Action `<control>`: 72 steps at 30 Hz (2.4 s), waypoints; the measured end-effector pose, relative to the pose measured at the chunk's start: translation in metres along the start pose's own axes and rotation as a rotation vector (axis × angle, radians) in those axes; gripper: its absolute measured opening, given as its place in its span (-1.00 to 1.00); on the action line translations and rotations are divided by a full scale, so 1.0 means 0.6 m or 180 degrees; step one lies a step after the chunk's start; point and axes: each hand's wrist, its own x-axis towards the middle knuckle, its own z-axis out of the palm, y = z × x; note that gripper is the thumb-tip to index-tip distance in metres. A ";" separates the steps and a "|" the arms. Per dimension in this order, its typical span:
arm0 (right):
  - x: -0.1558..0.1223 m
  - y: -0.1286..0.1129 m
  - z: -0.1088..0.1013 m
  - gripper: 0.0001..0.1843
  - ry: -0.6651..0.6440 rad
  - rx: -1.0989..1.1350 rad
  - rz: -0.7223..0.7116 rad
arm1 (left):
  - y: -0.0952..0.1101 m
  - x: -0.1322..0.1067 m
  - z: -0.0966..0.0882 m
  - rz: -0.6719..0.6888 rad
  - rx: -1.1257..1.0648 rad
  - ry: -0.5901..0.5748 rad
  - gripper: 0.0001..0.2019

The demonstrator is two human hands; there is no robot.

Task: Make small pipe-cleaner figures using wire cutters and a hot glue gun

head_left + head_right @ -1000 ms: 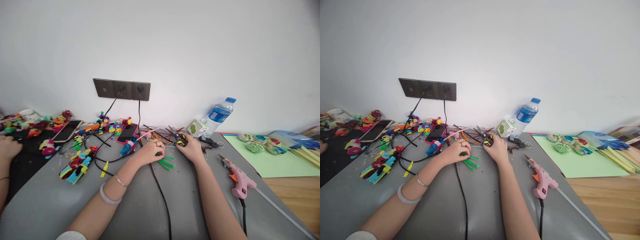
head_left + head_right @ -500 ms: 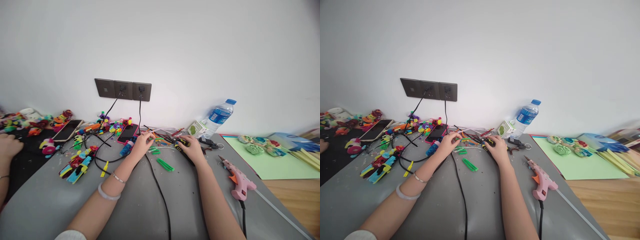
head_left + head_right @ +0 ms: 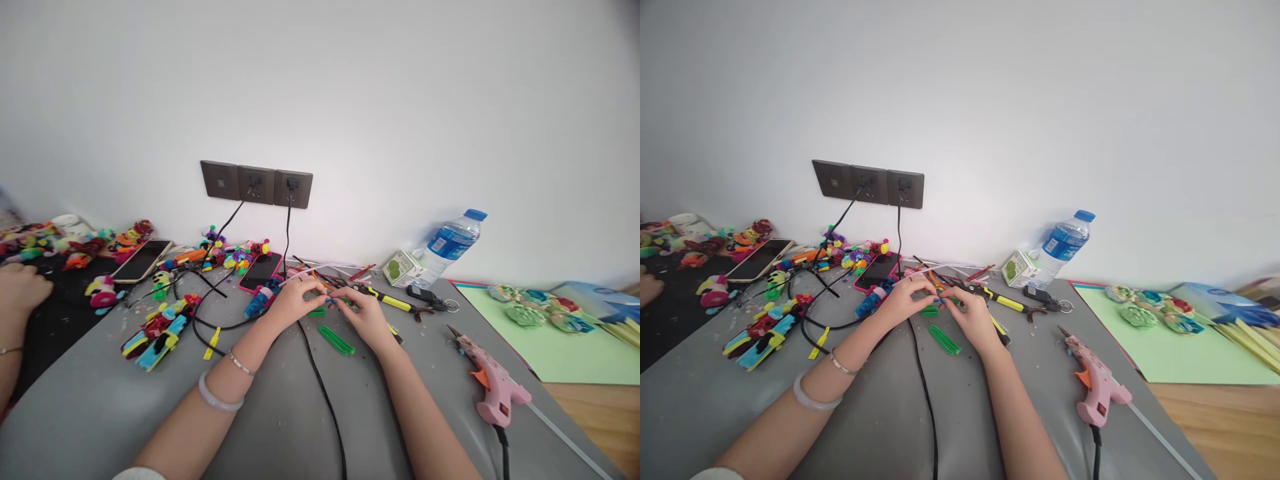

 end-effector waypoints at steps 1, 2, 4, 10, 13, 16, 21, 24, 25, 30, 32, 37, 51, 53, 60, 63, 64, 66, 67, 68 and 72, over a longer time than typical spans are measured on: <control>0.000 0.000 -0.001 -0.79 -0.0002 -0.0055 0.0041 | -0.003 -0.001 -0.004 -0.0036 0.0159 -0.0011 -0.90; 0.000 0.002 -0.004 -0.78 0.0032 -0.0120 0.0095 | -0.008 -0.002 -0.007 -0.0108 0.0346 0.0019 -0.86; 0.001 0.006 -0.009 -0.79 0.0187 -0.0214 0.0221 | -0.018 -0.004 -0.011 -0.0230 0.0667 0.0070 -0.85; 0.001 0.015 -0.014 -0.84 0.0609 -0.0367 0.0402 | -0.029 -0.010 -0.013 -0.0327 0.0910 -0.0411 -0.88; 0.001 0.017 -0.011 -0.87 0.0616 -0.0336 0.0410 | -0.024 -0.011 -0.013 -0.0305 0.0983 -0.0556 -0.87; 0.002 0.019 -0.006 -0.87 0.0592 -0.0242 0.0384 | -0.018 -0.008 -0.013 -0.0175 0.1002 -0.0535 -0.86; 0.004 0.025 -0.001 -0.84 0.0624 -0.0024 0.0273 | -0.010 -0.003 -0.013 -0.0278 0.0703 -0.0260 -0.89; 0.006 0.027 -0.001 -0.83 0.0675 0.0178 0.0258 | -0.008 -0.001 -0.008 -0.0545 0.0069 -0.0195 -0.90; 0.006 0.026 -0.001 -0.83 0.0704 0.0264 0.0242 | -0.008 0.000 -0.005 -0.0604 -0.0153 -0.0157 -0.92; 0.005 0.019 -0.001 -0.79 0.0604 0.0568 0.0161 | -0.008 0.000 0.011 -0.0669 -0.0802 -0.0083 -0.91; 0.003 0.016 -0.001 -0.79 0.0490 0.0613 0.0130 | -0.006 0.001 0.015 -0.0769 -0.0968 -0.0108 -0.88; 0.001 0.017 0.000 -0.79 0.0395 0.0700 0.0200 | 0.001 0.002 0.020 -0.0948 -0.1395 -0.0166 -0.86; 0.002 0.013 -0.003 -0.76 0.0215 0.0716 0.0376 | 0.013 0.002 0.015 -0.0624 -0.1220 -0.0194 -0.83; 0.002 0.013 -0.003 -0.76 0.0199 0.0656 0.0378 | 0.012 0.001 0.015 -0.0588 -0.1190 -0.0203 -0.82; 0.001 0.012 -0.005 -0.71 0.0139 0.0534 0.0382 | 0.004 0.002 0.015 -0.0648 -0.1172 -0.0257 -0.87; 0.001 0.012 -0.004 -0.69 0.0136 0.0544 0.0364 | 0.002 0.002 0.015 -0.0686 -0.1277 -0.0211 -0.87; 0.001 0.012 -0.004 -0.69 0.0128 0.0557 0.0366 | 0.002 0.003 0.014 -0.0710 -0.1325 -0.0202 -0.87; 0.001 0.011 -0.004 -0.70 0.0106 0.0609 0.0378 | 0.001 0.003 0.014 -0.0762 -0.1420 -0.0183 -0.84; 0.001 0.010 -0.004 -0.70 0.0097 0.0643 0.0384 | 0.000 0.003 0.013 -0.0785 -0.1476 -0.0170 -0.83; 0.001 0.009 -0.004 -0.71 0.0091 0.0681 0.0385 | 0.000 0.004 0.012 -0.0805 -0.1542 -0.0157 -0.82; 0.000 0.004 -0.006 -0.74 0.0083 0.0841 0.0307 | -0.002 0.005 0.011 -0.0924 -0.1863 -0.0115 -0.75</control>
